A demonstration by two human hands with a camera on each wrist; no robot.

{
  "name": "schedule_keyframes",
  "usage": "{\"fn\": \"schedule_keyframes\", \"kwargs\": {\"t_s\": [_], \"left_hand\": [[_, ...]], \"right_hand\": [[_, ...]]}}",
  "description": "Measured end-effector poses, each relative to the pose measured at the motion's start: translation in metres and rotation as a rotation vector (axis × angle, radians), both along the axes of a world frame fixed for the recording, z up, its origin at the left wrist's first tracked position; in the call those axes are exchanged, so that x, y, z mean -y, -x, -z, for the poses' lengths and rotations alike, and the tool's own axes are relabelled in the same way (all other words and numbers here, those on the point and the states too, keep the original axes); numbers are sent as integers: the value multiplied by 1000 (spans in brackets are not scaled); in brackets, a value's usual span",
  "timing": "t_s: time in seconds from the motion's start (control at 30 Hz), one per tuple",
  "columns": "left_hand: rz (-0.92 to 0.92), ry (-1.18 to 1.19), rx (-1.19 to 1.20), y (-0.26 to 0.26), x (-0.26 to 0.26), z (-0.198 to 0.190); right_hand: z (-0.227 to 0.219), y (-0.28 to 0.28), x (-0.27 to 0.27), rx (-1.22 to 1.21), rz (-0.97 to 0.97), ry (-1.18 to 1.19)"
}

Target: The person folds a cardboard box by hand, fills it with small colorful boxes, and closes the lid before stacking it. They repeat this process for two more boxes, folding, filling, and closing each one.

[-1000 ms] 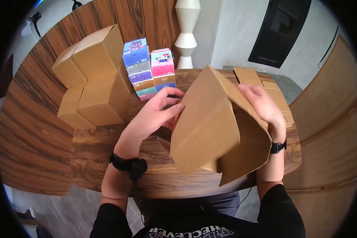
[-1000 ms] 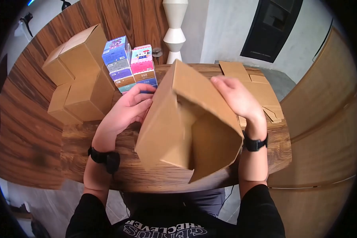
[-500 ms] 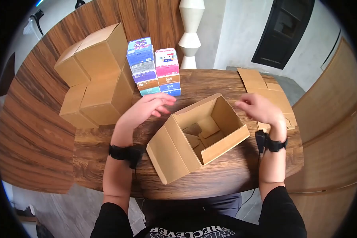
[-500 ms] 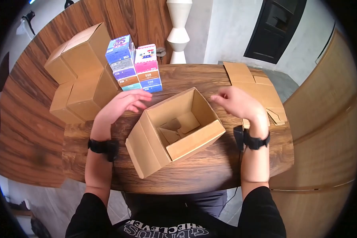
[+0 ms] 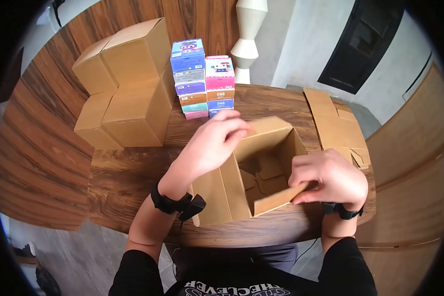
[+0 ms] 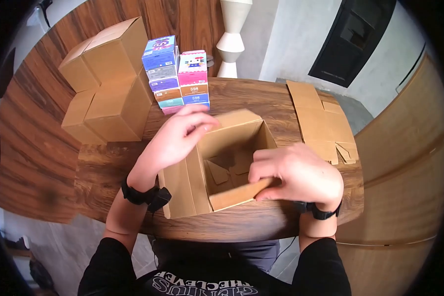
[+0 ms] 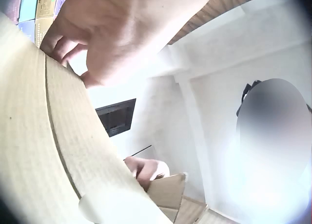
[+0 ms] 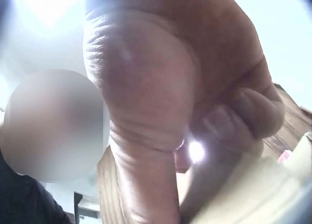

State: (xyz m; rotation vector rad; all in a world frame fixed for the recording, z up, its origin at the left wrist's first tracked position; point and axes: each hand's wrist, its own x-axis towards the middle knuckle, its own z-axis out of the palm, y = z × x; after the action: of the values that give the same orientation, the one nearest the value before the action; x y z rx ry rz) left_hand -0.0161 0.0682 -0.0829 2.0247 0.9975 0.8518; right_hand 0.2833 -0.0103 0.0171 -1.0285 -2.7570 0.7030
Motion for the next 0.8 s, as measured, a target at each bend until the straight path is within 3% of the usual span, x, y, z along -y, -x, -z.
{"fn": "schedule_keyframes", "kwargs": {"t_s": [0.07, 0.17, 0.37, 0.5, 0.63, 0.7, 0.77, 0.8], "left_hand": [[25, -66, -85, -1, 7, -3], [4, -29, -197, 0, 13, -15], [-44, -45, -266, -3, 16, -14], [-85, -94, -343, -6, 19, -15], [-51, -92, -411, -1, 20, -19], [-38, -102, -382, 2, 23, -19], [-20, -102, -370, 4, 25, -20], [-9, -96, -374, 5, 26, -20]], "right_hand": [[0, 1, 6, 15, -85, -44], [-14, 5, 8, -14, -249, 344], [8, 31, 24, 149, 68, 74], [18, 44, 31, 160, 33, -22], [-14, 31, -21, -114, -269, 348], [-2, 6, -58, -426, -88, 291], [12, 0, -124, -523, 271, 220], [27, 10, -158, -559, 276, 137]]}}
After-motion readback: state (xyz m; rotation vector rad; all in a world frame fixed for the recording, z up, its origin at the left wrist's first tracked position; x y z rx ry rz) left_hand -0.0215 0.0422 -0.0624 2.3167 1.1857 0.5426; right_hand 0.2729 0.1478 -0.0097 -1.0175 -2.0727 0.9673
